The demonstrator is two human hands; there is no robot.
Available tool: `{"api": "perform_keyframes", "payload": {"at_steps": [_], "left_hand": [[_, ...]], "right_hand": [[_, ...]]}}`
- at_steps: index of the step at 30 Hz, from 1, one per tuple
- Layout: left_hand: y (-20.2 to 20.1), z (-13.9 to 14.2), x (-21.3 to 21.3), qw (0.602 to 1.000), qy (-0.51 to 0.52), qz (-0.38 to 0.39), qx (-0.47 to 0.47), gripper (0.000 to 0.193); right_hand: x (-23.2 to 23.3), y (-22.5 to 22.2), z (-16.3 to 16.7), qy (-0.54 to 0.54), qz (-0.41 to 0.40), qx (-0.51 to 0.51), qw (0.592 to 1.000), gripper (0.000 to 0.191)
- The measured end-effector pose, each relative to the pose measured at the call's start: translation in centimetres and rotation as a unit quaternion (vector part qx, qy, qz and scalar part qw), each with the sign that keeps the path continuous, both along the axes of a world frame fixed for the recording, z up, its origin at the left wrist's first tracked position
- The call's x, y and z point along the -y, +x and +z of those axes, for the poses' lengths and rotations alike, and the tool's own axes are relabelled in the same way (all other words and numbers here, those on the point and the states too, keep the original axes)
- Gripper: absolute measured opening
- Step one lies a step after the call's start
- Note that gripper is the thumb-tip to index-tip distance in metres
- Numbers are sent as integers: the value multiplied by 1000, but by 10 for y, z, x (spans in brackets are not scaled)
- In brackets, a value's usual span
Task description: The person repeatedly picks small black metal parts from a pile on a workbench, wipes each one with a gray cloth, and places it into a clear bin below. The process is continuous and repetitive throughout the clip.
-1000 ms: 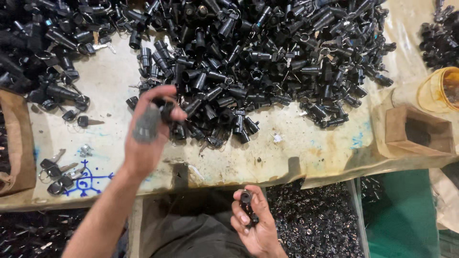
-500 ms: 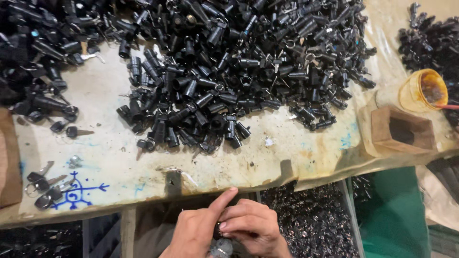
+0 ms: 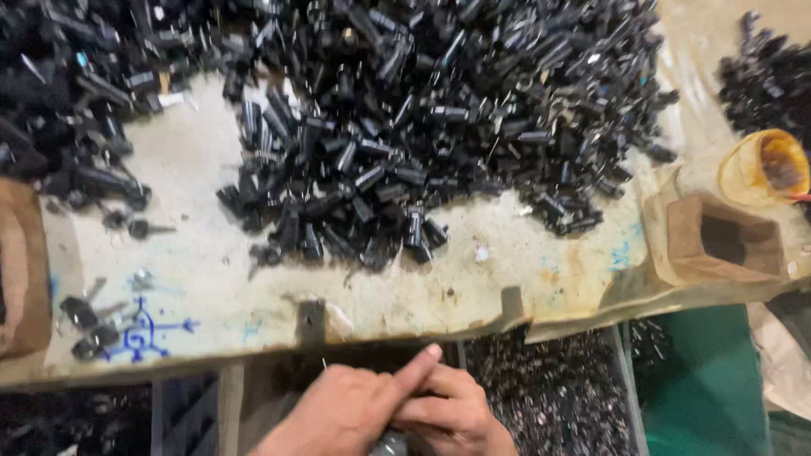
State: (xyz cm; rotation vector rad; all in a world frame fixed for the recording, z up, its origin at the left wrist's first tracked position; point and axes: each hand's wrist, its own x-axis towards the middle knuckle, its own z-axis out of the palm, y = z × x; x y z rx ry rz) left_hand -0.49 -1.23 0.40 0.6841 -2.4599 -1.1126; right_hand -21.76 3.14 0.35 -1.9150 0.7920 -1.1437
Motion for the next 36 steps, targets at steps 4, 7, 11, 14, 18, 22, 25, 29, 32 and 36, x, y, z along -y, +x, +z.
{"api": "perform_keyframes", "payload": {"at_steps": [4,7,11,14,18,22,25,29,32,36], "left_hand": [[21,21,13,987,-95,98,-87,63],[59,36,8,955,-187,217,-68,52],[165,28,-10,856,-229,429,177,37],[234,-9,-30,718,-89,556,410,39],[266,-38,-59,638,91,562,518,41],[220,-8,-74,676,4,575,462,45],[161,12,-33,832,-167,443,289,66],[107,-7,90,890,-355,236,162,68],[92,-28,155,890,-379,95,235,48],[96,-13,176,928,-348,114,70,38]], "right_hand": [[0,9,-4,133,-63,264,953,18],[4,6,-14,389,-169,576,699,35],[4,-2,-35,540,-86,549,632,32],[-8,3,-49,555,9,589,587,24],[-9,11,-54,617,-279,508,532,36],[-3,21,-43,618,-106,519,580,34],[-1,28,-33,575,63,565,588,34],[-2,25,-26,599,-40,506,619,38],[-14,15,-23,574,-50,495,651,42],[-33,16,-39,494,74,634,590,39]]}}
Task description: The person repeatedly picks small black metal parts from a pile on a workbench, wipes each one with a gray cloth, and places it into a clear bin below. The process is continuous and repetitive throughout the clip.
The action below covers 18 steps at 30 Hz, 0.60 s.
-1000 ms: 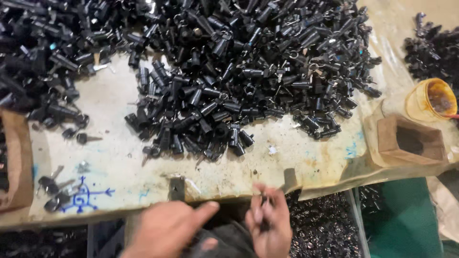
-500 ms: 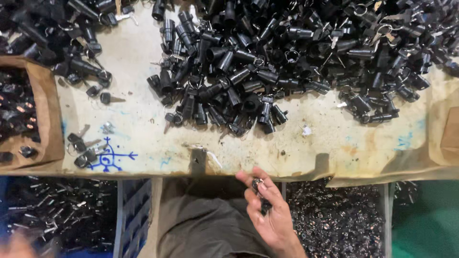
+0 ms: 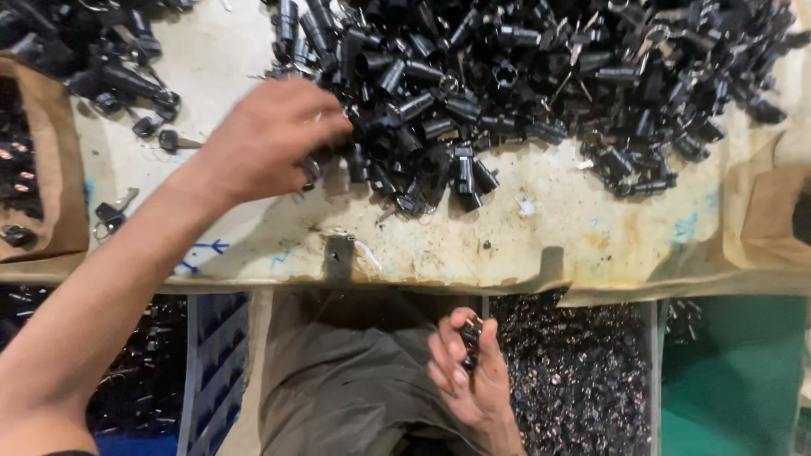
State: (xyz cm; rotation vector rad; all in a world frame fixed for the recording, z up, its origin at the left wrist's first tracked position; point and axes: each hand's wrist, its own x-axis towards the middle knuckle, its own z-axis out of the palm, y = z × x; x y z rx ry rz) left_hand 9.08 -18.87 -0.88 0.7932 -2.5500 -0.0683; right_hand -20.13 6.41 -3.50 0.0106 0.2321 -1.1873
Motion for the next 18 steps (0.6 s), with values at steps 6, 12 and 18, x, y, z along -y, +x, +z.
{"api": "perform_keyframes", "payload": {"at_steps": [6,12,18], "left_hand": [[-22,30,-93,620,484,12,-618,26],[-80,-3,-202,835,397,94,-369,31],[-99,1,-204,859,402,62,-311,103]], "right_hand": [[-7,-3,-28,118,30,-127,984,32],[-2,-5,-14,-130,-138,-487,853,18],[32,-3,3,-422,-98,-654,620,13]]}}
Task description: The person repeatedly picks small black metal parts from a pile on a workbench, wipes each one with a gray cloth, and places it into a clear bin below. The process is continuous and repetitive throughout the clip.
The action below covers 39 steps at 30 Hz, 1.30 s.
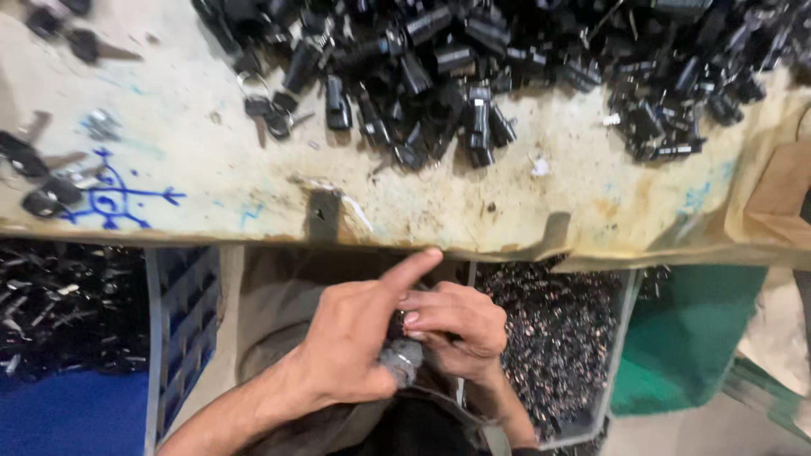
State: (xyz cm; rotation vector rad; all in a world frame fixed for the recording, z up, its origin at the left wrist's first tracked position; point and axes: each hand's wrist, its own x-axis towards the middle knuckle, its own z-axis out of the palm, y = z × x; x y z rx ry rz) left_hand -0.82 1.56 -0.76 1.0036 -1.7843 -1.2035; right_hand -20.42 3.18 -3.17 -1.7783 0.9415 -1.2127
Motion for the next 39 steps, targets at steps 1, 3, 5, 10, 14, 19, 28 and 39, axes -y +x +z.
{"api": "perform_keyframes", "payload": {"at_steps": [1,3,5,10,14,19,28,39], "left_hand": [[3,2,3,1000,-12,-20,19,107],[6,3,6,996,-17,-64,55,114],[7,1,6,987,-16,-133,89,116],[13,-4,7,937,-24,-258,235,128],[72,17,1,954,59,-79,281,105],[144,58,-21,669,-11,136,730,86],[132,10,149,821,-272,105,491,63],[151,22,122,947,-164,174,216,31]], "right_hand": [[3,-2,4,-3,9,-20,1000,15],[3,-10,14,9,22,-62,998,17],[0,-21,23,36,62,-106,992,21],[-1,-18,4,3,95,-119,988,22],[-18,6,-23,143,-19,37,989,7],[-21,10,-36,470,-49,522,711,34],[-21,7,-34,538,65,444,714,35],[-31,7,-36,538,95,569,615,19]]}}
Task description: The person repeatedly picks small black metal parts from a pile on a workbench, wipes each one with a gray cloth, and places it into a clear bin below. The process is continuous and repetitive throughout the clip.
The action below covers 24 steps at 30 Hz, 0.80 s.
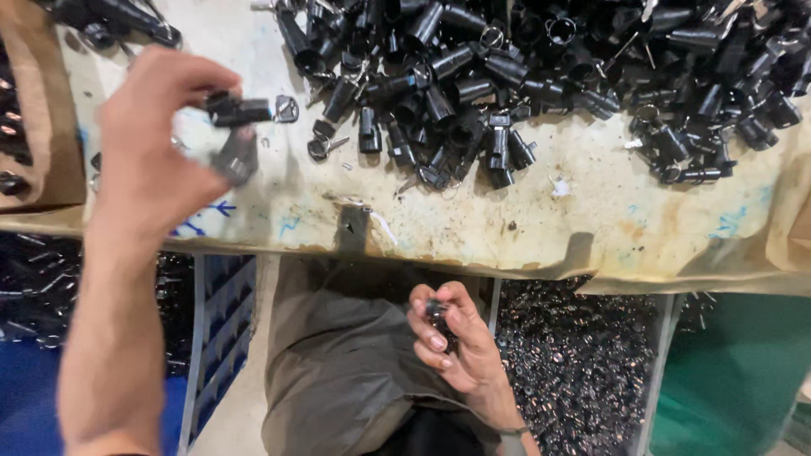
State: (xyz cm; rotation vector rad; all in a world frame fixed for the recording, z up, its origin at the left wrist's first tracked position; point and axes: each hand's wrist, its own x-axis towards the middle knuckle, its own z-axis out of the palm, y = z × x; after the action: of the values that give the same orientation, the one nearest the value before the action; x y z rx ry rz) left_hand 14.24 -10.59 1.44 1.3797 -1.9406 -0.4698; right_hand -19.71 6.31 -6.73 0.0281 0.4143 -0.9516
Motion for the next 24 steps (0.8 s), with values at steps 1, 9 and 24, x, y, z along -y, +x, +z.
{"api": "perform_keyframes", "payload": {"at_steps": [1,9,24], "left_hand": [[-3,3,-11,994,8,10,-110,32],[-120,-24,-117,805,212,-90,-547,31],[-142,-25,-113,928,249,-256,-109,116]], "right_hand": [[1,-1,1,1,9,-8,1000,18],[8,3,21,-210,-121,-327,913,26],[39,-11,57,-597,-36,-614,514,24]]}}
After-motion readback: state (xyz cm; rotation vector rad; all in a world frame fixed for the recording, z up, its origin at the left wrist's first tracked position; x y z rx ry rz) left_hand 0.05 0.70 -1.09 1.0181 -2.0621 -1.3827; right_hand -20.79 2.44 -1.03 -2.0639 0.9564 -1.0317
